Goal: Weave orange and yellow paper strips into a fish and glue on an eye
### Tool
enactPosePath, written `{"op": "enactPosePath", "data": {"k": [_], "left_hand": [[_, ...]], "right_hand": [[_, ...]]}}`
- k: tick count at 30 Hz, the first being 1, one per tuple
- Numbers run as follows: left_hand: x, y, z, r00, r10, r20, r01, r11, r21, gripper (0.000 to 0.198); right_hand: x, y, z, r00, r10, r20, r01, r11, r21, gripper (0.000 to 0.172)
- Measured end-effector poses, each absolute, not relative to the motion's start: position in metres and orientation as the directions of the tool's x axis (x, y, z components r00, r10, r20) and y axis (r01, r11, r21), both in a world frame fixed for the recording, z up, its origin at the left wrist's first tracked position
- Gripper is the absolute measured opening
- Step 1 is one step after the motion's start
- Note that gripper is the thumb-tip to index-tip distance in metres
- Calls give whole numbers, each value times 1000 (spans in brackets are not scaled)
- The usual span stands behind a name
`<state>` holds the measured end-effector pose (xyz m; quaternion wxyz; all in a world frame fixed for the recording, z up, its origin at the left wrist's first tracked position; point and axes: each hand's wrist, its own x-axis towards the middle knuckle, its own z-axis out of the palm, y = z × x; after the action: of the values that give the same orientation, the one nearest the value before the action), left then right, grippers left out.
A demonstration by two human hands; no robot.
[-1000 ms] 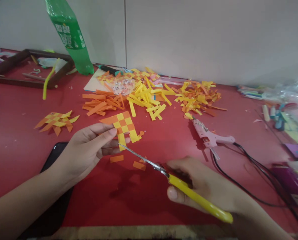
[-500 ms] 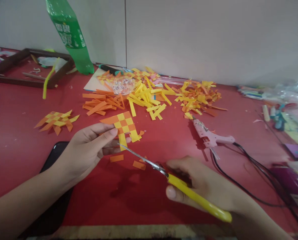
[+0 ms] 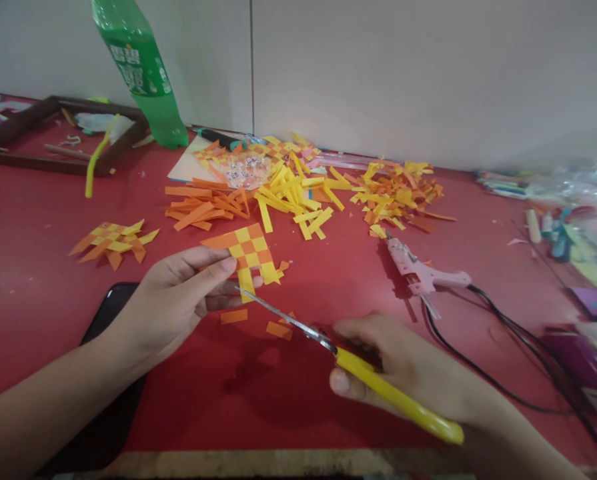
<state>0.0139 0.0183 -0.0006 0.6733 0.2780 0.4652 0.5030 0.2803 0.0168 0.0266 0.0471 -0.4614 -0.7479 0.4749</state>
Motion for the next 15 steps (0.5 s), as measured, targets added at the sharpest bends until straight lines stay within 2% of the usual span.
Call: {"op": "enactPosePath", "data": {"k": [4, 10, 15], "left_hand": [[14, 19, -2, 56, 936, -348, -430, 337, 838, 19], [14, 19, -1, 63, 933, -354, -437, 344, 831, 16], [13, 19, 0, 33, 940, -341, -429, 321, 844, 13]], "right_hand": [[282, 18, 24, -574, 723, -384, 638, 100, -763, 52], [287, 20, 15, -592, 636, -495, 663, 34, -748, 58], [290, 20, 10, -564, 652, -506, 665, -5, -747, 62]]}}
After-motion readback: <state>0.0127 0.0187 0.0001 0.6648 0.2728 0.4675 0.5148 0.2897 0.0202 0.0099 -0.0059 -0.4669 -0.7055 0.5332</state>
